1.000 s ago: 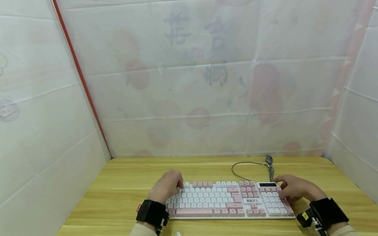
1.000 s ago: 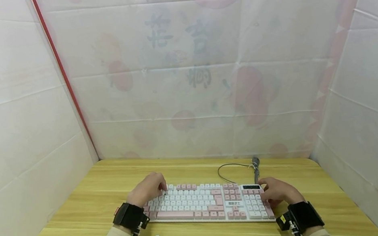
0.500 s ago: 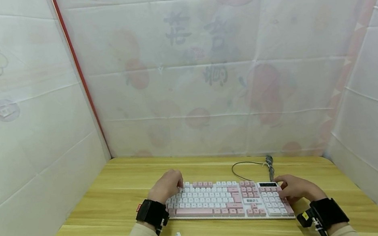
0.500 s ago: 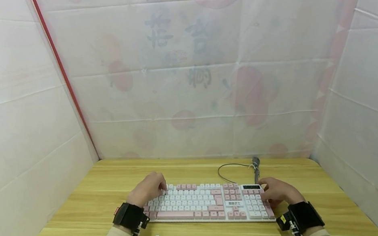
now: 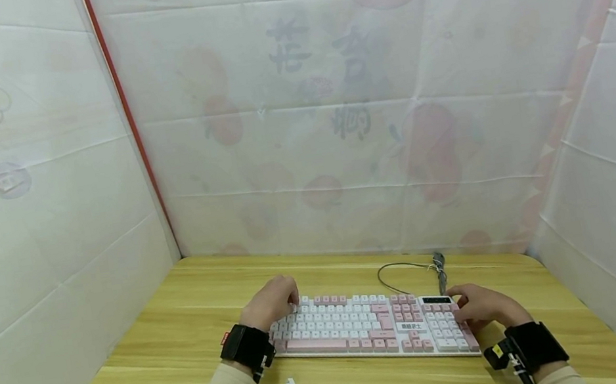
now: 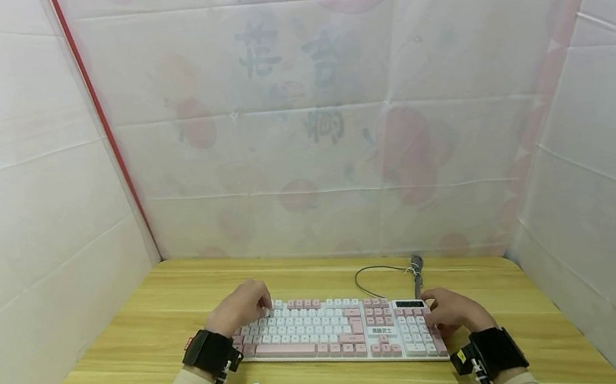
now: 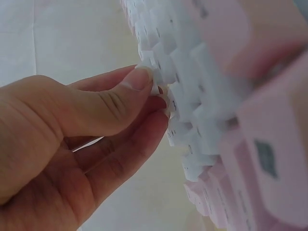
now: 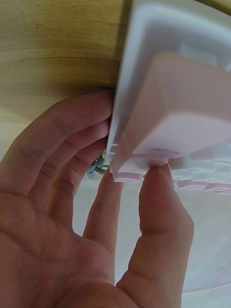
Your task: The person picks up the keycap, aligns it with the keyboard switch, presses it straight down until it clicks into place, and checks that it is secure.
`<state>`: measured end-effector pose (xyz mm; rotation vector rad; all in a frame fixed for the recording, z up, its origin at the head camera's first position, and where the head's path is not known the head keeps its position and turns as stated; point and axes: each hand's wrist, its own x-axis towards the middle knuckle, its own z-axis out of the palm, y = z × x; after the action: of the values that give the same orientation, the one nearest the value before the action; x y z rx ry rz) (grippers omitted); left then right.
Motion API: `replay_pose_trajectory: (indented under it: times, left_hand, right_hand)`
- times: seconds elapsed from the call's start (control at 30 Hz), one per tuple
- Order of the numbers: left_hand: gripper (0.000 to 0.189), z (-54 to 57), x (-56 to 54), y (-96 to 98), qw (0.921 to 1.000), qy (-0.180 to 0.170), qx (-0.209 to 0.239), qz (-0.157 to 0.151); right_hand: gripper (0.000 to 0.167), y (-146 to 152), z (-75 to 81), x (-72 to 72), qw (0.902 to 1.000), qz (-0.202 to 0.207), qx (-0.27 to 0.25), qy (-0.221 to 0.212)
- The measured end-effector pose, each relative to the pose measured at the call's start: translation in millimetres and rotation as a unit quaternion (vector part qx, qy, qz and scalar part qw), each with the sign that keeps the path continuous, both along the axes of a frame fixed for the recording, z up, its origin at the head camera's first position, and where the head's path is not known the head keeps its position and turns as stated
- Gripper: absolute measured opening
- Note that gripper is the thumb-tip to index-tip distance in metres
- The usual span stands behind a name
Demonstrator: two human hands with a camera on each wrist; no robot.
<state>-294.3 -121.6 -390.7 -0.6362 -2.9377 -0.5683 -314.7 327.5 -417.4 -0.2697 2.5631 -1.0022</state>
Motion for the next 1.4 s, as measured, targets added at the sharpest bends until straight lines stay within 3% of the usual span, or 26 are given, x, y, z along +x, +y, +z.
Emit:
replay_pose_trajectory:
  times: [0.6, 1.4]
  left_hand:
    - [0.017, -2.7, -3.0, 4.4, 0.9998, -0.012, -0.014, 0.010]
    - [0.017, 5.2, 1.5, 7.1, 0.9998, -0.015, -0.011, 0.006]
  right_hand:
    - [0.069, -1.0, 0.1, 0.6, 1.0000, -0.003, 0.006, 0.003]
    - [0.069, -1.7, 1.8, 1.9, 1.0000, 0.000, 0.003, 0.002]
